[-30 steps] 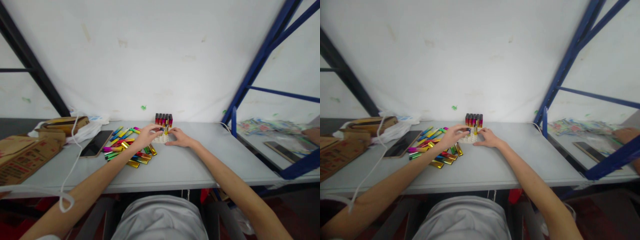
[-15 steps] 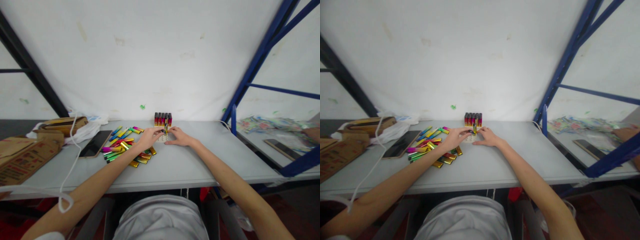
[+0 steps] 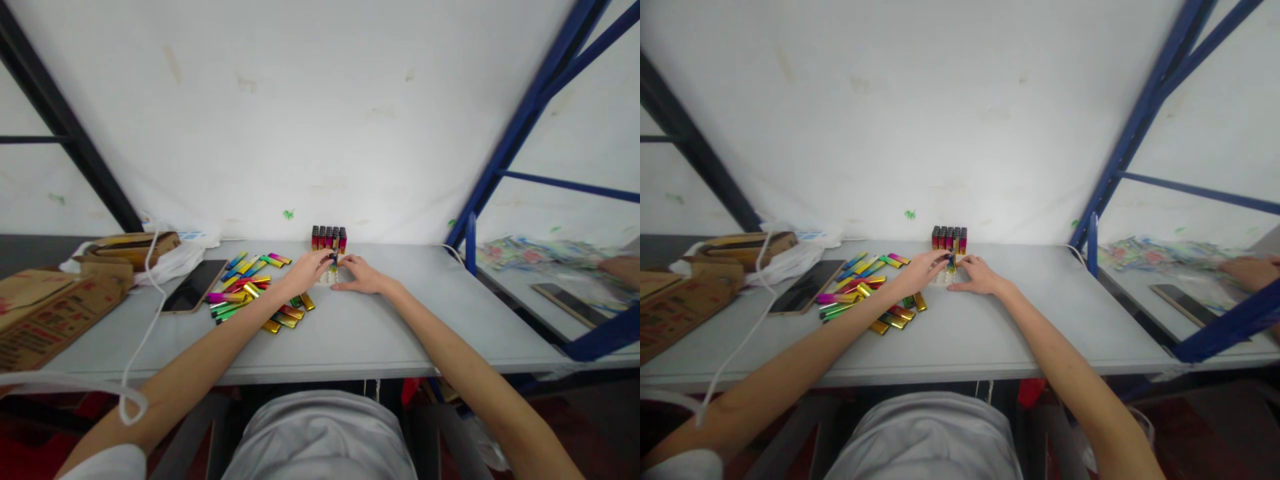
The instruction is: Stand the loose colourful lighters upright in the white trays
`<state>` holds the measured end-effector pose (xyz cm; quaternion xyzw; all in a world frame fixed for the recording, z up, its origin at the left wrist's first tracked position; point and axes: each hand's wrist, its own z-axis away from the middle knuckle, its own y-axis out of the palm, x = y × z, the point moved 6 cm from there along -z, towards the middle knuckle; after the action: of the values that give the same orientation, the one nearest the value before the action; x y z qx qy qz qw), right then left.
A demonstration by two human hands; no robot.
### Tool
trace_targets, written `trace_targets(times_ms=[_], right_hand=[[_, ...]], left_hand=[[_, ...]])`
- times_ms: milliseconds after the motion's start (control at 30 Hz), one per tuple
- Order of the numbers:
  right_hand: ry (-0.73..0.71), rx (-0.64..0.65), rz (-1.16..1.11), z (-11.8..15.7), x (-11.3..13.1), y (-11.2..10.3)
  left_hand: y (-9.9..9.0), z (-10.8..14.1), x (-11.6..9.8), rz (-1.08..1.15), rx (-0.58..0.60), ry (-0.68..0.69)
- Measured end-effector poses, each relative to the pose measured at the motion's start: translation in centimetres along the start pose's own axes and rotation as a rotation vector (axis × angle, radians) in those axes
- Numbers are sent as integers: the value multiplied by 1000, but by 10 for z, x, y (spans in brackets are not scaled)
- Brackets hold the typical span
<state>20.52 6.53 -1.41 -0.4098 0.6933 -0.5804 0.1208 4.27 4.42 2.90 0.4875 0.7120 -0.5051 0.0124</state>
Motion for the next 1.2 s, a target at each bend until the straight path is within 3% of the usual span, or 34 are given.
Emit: trace_targets(times_ms=[333, 567, 800, 1000, 1200], right_hand=[[6, 3, -17, 1, 1, -2], [-5, -7, -9, 1, -1, 0], [-27, -5, -6, 1, 0, -2], [-7, 6, 0, 1, 2, -3], [-2, 20, -3, 0, 3, -3]], left_hand=[[-1, 1, 3, -55, 22, -6], [-1, 3, -3, -122, 42, 84], [-1, 7, -9, -166, 58, 65], [-26, 13, -12, -153, -14, 43], [-55, 25, 19, -186, 103, -159]])
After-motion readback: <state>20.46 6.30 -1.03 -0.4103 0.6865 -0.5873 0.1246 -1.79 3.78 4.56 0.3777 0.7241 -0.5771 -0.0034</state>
